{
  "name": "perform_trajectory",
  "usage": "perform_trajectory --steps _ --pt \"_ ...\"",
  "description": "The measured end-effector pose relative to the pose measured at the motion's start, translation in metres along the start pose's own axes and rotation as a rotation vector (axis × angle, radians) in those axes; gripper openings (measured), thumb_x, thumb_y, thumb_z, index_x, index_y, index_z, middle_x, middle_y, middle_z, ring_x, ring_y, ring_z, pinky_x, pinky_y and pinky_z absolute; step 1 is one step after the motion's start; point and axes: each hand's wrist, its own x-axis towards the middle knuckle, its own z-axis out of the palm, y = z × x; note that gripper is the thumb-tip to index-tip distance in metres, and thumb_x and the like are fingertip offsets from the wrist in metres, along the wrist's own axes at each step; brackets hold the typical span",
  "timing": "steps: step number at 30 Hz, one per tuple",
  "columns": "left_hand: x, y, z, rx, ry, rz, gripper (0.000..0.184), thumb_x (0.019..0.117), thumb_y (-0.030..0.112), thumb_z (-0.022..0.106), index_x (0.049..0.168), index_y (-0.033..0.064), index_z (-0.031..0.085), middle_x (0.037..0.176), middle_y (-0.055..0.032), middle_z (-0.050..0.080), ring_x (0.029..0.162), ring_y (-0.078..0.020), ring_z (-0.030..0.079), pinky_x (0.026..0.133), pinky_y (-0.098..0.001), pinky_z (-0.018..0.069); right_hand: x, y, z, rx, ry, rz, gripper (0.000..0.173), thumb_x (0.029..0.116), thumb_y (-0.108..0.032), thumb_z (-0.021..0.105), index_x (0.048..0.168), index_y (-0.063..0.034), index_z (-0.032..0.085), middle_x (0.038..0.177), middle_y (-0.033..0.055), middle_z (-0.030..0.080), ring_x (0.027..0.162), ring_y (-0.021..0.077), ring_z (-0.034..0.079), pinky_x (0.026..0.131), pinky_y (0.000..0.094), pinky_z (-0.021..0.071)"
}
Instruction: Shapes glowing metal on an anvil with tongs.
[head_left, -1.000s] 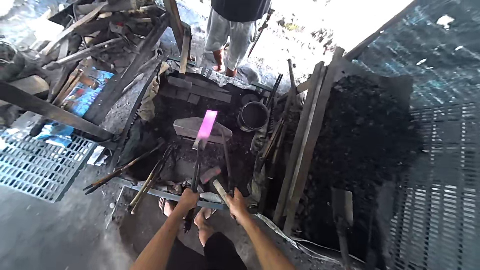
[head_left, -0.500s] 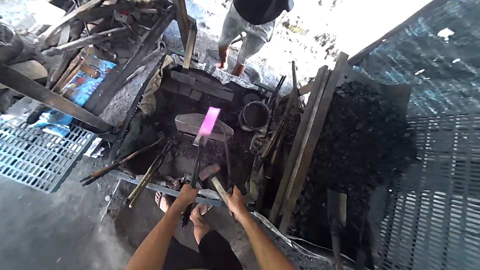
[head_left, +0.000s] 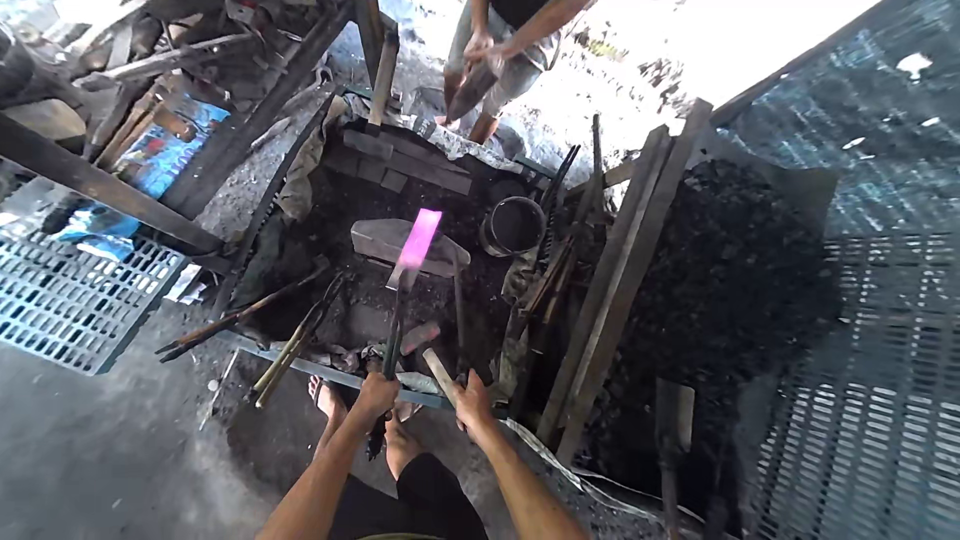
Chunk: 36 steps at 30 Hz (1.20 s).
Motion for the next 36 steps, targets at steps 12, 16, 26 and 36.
perform_trajectory --steps 12,16,26,36 --pt "-0.016 -0.003 0.012 0.108 0.068 -0.061 0.018 0.0988 0.019 0.063 0.098 0.0011 0.06 0.067 -0.0064 0.056 0.052 -0.0171 0.055 0.052 -0.0358 0.0505 0.018 0.002 0.001 -0.051 -0.03 -0.033 0.048 0.1045 -0.021 0.055 0.148 -0.0043 0.042 0.099 0.0212 0.062 0.052 0.0245 0.058 0.049 0.0419 0.0533" --pt "-0.015 -0.003 0.011 0.071 0.057 -0.108 0.015 0.099 0.017 0.063 0.097 0.0031 0.058 0.064 -0.0039 0.054 0.048 -0.0145 0.053 0.048 -0.032 0.0489 0.016 0.0 0.001 -0.077 -0.027 -0.024 0.049 0.105 -0.022 0.054 0.148 -0.0037 0.041 0.101 0.0216 0.062 0.055 0.025 0.06 0.051 0.0422 0.0541" --pt "-0.017 0.002 0.006 0.241 0.062 -0.087 0.019 0.0985 0.019 0.062 0.094 0.0008 0.06 0.071 -0.01 0.058 0.057 -0.0208 0.056 0.056 -0.0402 0.0505 0.01 0.004 0.007 -0.006 0.063 0.035 0.051 0.1039 -0.017 0.056 0.149 0.0004 0.038 0.109 0.0261 0.063 0.064 0.0304 0.065 0.06 0.0479 0.057" --pt "-0.011 -0.016 0.018 -0.139 -0.03 -0.032 0.008 0.0984 0.009 0.061 0.095 0.004 0.055 0.058 -0.0016 0.05 0.043 -0.013 0.048 0.042 -0.0298 0.0462 0.007 0.074 -0.082 0.315 0.341 0.09 0.042 0.1012 -0.015 0.061 0.138 -0.0011 0.047 0.079 0.0173 0.056 0.046 0.0236 0.05 0.044 0.0441 0.0487"
